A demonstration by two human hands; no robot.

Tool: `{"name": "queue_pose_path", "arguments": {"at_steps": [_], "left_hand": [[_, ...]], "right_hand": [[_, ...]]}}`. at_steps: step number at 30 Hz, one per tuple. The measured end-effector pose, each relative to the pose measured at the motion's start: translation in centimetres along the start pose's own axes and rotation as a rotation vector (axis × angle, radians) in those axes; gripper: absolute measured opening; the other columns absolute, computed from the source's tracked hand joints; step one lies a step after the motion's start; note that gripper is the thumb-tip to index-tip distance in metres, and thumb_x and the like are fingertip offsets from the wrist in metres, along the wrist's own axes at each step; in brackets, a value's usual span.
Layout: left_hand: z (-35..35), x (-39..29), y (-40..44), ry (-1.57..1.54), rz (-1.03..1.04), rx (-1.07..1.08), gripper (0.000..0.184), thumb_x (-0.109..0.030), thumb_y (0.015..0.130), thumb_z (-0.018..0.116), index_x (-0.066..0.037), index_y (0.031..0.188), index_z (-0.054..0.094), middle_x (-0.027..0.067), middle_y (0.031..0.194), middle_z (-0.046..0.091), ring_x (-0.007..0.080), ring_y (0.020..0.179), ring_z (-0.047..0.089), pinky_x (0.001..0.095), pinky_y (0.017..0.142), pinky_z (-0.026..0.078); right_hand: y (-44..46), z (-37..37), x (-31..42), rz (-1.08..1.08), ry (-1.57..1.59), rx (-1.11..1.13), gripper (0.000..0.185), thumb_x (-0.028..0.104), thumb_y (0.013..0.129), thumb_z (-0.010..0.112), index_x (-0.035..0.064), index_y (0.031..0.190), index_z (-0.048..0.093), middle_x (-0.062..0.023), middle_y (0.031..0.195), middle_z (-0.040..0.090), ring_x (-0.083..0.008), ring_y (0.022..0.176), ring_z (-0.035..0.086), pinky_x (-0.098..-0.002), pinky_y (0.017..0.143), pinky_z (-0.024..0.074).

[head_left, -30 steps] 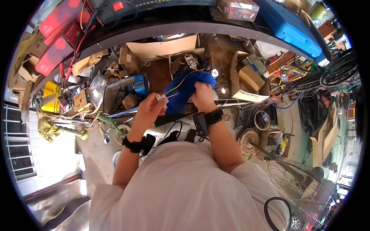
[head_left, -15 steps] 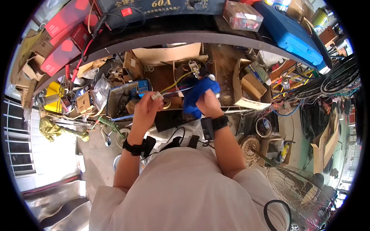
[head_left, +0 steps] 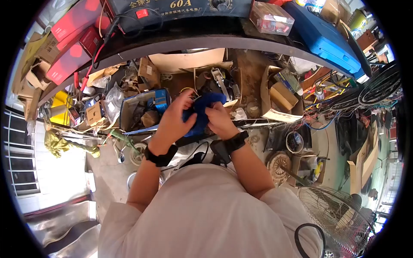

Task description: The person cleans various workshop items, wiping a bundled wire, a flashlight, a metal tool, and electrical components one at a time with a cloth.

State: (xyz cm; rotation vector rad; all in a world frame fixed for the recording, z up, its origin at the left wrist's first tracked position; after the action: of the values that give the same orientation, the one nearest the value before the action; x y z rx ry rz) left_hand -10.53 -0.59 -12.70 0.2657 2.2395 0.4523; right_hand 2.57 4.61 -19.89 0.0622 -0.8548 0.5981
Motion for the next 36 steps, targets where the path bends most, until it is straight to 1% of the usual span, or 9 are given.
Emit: {"name": "queue_pose_path", "arguments": {"at_steps": [3,7,14,17,20,27,29,32,36], "left_hand": [[-2.0,2.6,-1.5,-0.208,-0.187,-0.180,0.041,-0.002,0.083,0.055,-0.003,0.123,0.044,0.0115,0.102,0.059,0.0202,0.094,0.058,0.0307,0.082,0.046],[1.5,12.3,-5.5,-0.339,-0.381,0.068,0.034,-0.019,0.092,0.047,-0.002,0.122,0.047,0.0106,0.114,0.055,0.0198,0.107,0.051,0.0290,0.092,0.039],[3.5,7.3,-4.1,-1.045,-0.689,0.461,0.031,-0.029,0.095,0.046,-0.006,0.115,0.051,0.0018,0.105,0.055,0.0118,0.099,0.050,0.0244,0.091,0.036],[3.2,10.3,-4.9,-0.679,-0.514,0.456,0.027,-0.031,0.095,0.047,-0.008,0.105,0.053,-0.0023,0.089,0.051,0.0075,0.086,0.048,0.0210,0.082,0.037],[2.5,7.7,-3.5,-1.175,-0.705,0.046,0.026,-0.032,0.095,0.047,-0.007,0.098,0.052,-0.0035,0.083,0.045,0.0071,0.082,0.045,0.0210,0.077,0.037],[1.4,5.6,-2.4,-0.748,-0.860,-0.008,0.034,-0.031,0.093,0.050,-0.003,0.114,0.052,0.0009,0.102,0.054,0.0074,0.091,0.047,0.0208,0.079,0.038],[1.2,6.1,-2.7,-0.531,-0.663,0.044,0.029,-0.026,0.093,0.051,-0.002,0.109,0.055,0.0029,0.095,0.056,0.0081,0.086,0.049,0.0223,0.075,0.040],[1.2,5.3,-2.7,-0.370,-0.461,-0.021,0.022,-0.019,0.091,0.053,-0.001,0.103,0.057,0.0036,0.082,0.057,0.0087,0.074,0.049,0.0241,0.067,0.041],[1.1,5.7,-3.0,-0.288,-0.452,-0.132,0.016,-0.013,0.088,0.056,0.001,0.097,0.058,0.0062,0.074,0.058,0.0134,0.065,0.052,0.0267,0.062,0.043]], "right_hand": [[0.2,-0.3,-0.3,-0.040,0.069,-0.079,0.018,0.002,0.085,0.047,-0.0026,0.098,0.058,-0.0074,0.091,0.062,-0.0166,0.081,0.061,-0.0288,0.072,0.0502],[-0.2,1.4,1.0,-0.041,0.164,-0.066,0.016,0.008,0.089,0.046,-0.0007,0.095,0.058,-0.0069,0.087,0.063,-0.0168,0.075,0.062,-0.0297,0.067,0.0515],[0.3,1.1,0.8,-0.106,0.172,-0.170,0.018,0.014,0.091,0.047,0.0004,0.094,0.058,-0.0058,0.087,0.063,-0.0164,0.078,0.062,-0.0294,0.068,0.0507],[0.0,0.8,2.4,-0.031,0.079,0.070,0.010,0.008,0.088,0.050,0.0048,0.095,0.056,-0.0037,0.092,0.060,-0.0145,0.087,0.059,-0.0300,0.075,0.0477],[-0.7,2.0,2.4,-0.035,0.015,-0.033,0.011,0.005,0.086,0.050,-0.0011,0.090,0.059,-0.0051,0.083,0.062,-0.0133,0.073,0.060,-0.0267,0.062,0.0478],[0.8,-0.3,-0.4,-0.156,-0.412,-0.106,0.008,0.003,0.079,0.056,-0.0006,0.082,0.062,-0.0069,0.072,0.062,-0.0118,0.061,0.056,-0.0263,0.053,0.0418],[0.9,0.1,-0.1,-0.205,-0.798,-0.201,0.009,0.005,0.079,0.056,0.0001,0.084,0.063,-0.0092,0.072,0.063,-0.0128,0.062,0.057,-0.0272,0.056,0.0433],[0.8,1.1,-0.2,-0.426,-0.809,-0.130,0.011,0.007,0.080,0.056,0.0008,0.085,0.063,-0.0126,0.074,0.062,-0.0166,0.066,0.060,-0.0296,0.060,0.0457],[1.0,2.1,-0.8,-0.348,-0.772,0.030,0.014,0.008,0.078,0.058,-0.0009,0.087,0.063,-0.0171,0.075,0.063,-0.0238,0.071,0.063,-0.0336,0.062,0.0467]]}}
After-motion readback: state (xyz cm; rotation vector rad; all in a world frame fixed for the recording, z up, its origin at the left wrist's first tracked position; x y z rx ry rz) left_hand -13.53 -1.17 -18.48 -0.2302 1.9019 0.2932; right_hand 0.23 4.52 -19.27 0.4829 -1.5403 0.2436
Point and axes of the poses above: each hand's wrist, its own y-axis towards the middle knuckle, its own z-axis out of the palm, x = y × z, the point moved 2 cm from there along y, towards the middle knuckle
